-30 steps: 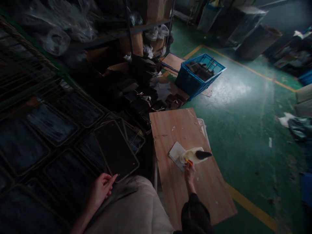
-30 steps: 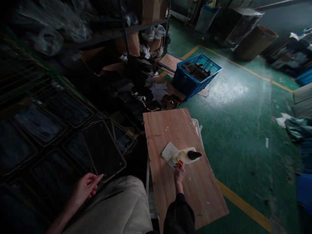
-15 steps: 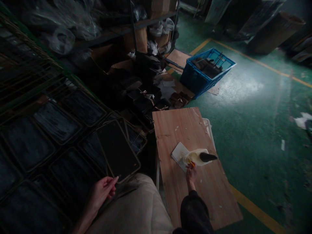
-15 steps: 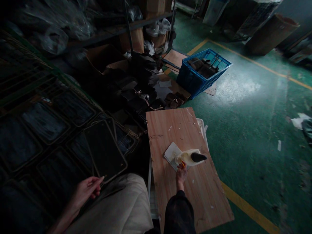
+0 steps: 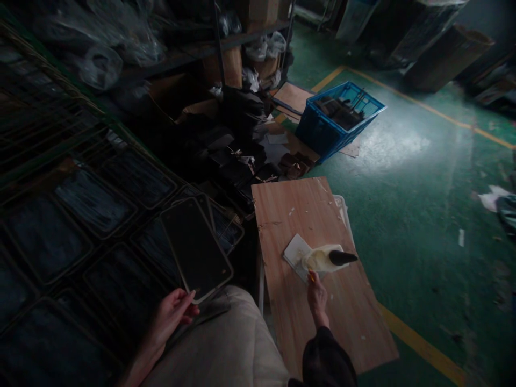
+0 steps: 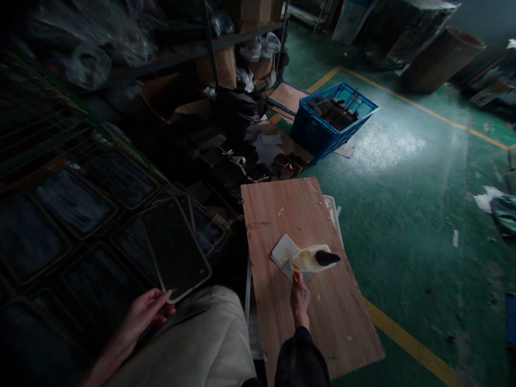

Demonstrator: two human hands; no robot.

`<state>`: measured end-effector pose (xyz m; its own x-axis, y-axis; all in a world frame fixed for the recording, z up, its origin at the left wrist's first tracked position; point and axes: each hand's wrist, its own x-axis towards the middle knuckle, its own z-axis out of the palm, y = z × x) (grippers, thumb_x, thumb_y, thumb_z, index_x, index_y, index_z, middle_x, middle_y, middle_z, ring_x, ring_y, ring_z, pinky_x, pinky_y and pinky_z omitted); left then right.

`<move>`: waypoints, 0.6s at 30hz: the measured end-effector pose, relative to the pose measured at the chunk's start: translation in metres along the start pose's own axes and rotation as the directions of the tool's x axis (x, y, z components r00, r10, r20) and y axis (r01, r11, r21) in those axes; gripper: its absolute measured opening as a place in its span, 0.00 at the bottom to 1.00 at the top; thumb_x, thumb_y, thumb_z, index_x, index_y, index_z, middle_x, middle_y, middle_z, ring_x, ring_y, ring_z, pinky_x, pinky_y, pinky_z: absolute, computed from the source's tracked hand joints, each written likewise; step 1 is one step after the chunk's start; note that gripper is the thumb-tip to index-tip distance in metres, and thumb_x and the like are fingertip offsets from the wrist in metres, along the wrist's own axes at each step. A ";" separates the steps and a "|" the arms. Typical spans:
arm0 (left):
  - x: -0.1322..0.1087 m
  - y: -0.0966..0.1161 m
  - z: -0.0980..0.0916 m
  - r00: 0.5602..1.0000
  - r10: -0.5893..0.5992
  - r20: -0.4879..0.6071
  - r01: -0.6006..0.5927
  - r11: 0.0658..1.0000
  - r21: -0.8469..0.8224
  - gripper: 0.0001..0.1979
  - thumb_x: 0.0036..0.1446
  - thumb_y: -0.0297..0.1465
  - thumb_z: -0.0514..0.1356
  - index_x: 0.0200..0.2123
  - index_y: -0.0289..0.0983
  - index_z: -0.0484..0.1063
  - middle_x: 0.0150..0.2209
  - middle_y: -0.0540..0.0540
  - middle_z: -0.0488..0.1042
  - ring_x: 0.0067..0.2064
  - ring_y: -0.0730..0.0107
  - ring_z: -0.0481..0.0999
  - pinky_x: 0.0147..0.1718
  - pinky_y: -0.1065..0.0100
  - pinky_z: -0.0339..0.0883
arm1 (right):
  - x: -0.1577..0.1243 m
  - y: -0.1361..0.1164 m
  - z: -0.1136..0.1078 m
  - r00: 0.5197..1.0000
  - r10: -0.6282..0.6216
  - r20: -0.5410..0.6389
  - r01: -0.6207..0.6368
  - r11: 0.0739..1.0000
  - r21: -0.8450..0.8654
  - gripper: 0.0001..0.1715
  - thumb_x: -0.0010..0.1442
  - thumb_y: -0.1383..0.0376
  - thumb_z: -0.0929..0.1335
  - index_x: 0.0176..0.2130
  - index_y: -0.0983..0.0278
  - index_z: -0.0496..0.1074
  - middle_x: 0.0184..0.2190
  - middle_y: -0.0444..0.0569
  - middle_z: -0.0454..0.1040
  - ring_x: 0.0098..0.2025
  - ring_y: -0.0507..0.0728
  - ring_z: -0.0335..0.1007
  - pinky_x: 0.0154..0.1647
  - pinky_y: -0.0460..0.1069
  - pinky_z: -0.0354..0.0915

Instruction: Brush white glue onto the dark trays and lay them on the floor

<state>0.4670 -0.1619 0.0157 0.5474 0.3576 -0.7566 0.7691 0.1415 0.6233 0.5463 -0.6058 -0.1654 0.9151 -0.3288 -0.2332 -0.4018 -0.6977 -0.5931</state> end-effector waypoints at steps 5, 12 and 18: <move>0.002 -0.002 -0.001 1.000 0.012 0.016 -0.011 0.998 -0.057 0.27 0.39 0.51 0.70 0.27 0.37 0.65 0.23 0.48 0.78 0.29 0.63 0.81 0.24 0.70 0.72 | -0.008 -0.007 -0.010 0.996 0.027 -0.082 -0.021 0.997 0.074 0.29 0.57 0.48 0.60 0.45 0.64 0.75 0.31 0.53 0.79 0.29 0.59 0.72 0.29 0.49 0.57; 0.000 -0.002 0.001 0.999 0.053 0.012 -0.052 0.997 -0.049 0.25 0.42 0.50 0.70 0.28 0.36 0.66 0.23 0.48 0.78 0.28 0.66 0.80 0.25 0.70 0.72 | 0.006 -0.012 0.007 0.963 0.184 -0.197 -0.095 0.916 0.391 0.37 0.57 0.40 0.61 0.48 0.66 0.71 0.31 0.52 0.79 0.30 0.59 0.77 0.33 0.51 0.68; -0.001 -0.001 0.003 0.998 0.060 -0.009 -0.061 0.997 -0.039 0.25 0.40 0.50 0.70 0.27 0.36 0.66 0.22 0.48 0.78 0.27 0.66 0.79 0.23 0.71 0.71 | 0.025 -0.012 0.040 0.886 0.398 -0.241 -0.141 0.723 0.677 0.35 0.55 0.40 0.62 0.47 0.64 0.61 0.24 0.43 0.74 0.23 0.56 0.75 0.29 0.51 0.73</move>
<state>0.4663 -0.1648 0.0150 0.5897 0.3741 -0.7157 0.7211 0.1551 0.6752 0.5754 -0.5807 -0.1951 0.6429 -0.7216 -0.2569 -0.3973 -0.0273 -0.9173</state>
